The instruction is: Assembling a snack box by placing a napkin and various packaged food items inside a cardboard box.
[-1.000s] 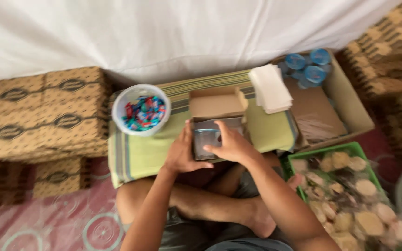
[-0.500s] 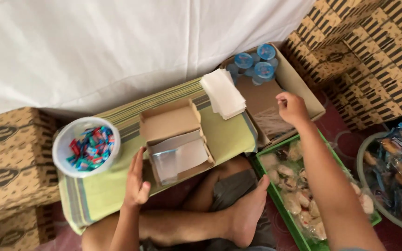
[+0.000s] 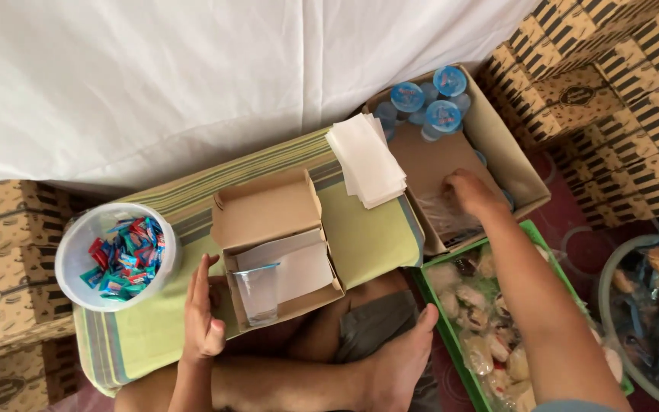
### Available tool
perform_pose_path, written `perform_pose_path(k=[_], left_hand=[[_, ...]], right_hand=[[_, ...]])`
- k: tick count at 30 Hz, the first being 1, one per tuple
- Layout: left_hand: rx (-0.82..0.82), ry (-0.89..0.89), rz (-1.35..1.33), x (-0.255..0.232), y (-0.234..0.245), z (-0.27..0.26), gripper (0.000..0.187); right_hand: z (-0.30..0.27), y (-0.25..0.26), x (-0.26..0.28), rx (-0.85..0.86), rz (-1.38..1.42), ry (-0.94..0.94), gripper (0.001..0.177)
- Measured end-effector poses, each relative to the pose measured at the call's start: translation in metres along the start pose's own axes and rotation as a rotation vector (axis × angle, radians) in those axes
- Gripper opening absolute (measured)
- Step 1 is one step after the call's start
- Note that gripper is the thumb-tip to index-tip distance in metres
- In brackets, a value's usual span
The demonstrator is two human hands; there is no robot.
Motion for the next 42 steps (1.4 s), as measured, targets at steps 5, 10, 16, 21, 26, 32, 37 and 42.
perform_pose_path(k=[5, 10, 16, 21, 26, 32, 37, 42], left_hand=[[0.002, -0.024, 0.0, -0.001, -0.001, -0.002, 0.111], [-0.005, -0.035, 0.0, 0.004, 0.0, -0.005, 0.108], [-0.004, -0.032, -0.014, 0.001, 0.003, -0.007, 0.107], [0.011, -0.136, 0.003, 0.019, 0.003, -0.01, 0.11], [0.022, -0.214, -0.022, 0.029, 0.002, -0.013, 0.114], [0.026, -0.214, -0.023, 0.029, 0.001, -0.016, 0.105], [0.078, -0.171, 0.028, 0.031, -0.002, -0.017, 0.125], [0.156, -0.081, 0.196, 0.022, -0.005, -0.018, 0.153]], right_hand=[[-0.018, 0.003, 0.009, 0.021, -0.466, 0.024, 0.036], [-0.024, 0.001, 0.016, -0.01, -0.689, 0.144, 0.022], [-0.038, 0.03, 0.033, -0.158, -0.506, 0.201, 0.031], [-0.09, 0.027, 0.086, -0.059, -0.076, 0.243, 0.03], [-0.157, 0.004, 0.149, 0.02, 0.196, 0.372, 0.033], [-0.214, -0.045, 0.208, 0.116, 0.092, 0.477, 0.036], [-0.272, -0.092, 0.299, -0.012, -0.311, 0.859, 0.035], [-0.264, -0.18, 0.308, -0.058, -0.61, 1.096, 0.028]])
Point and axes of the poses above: each hand's wrist, its own z-axis towards the middle knuckle, its own y-axis out of the back of the hand, x = y × z, the point moved 9 cm from there along z, towards the middle knuckle, and after that the axes turned 4 degrees about -x, right-handed, at the moved point
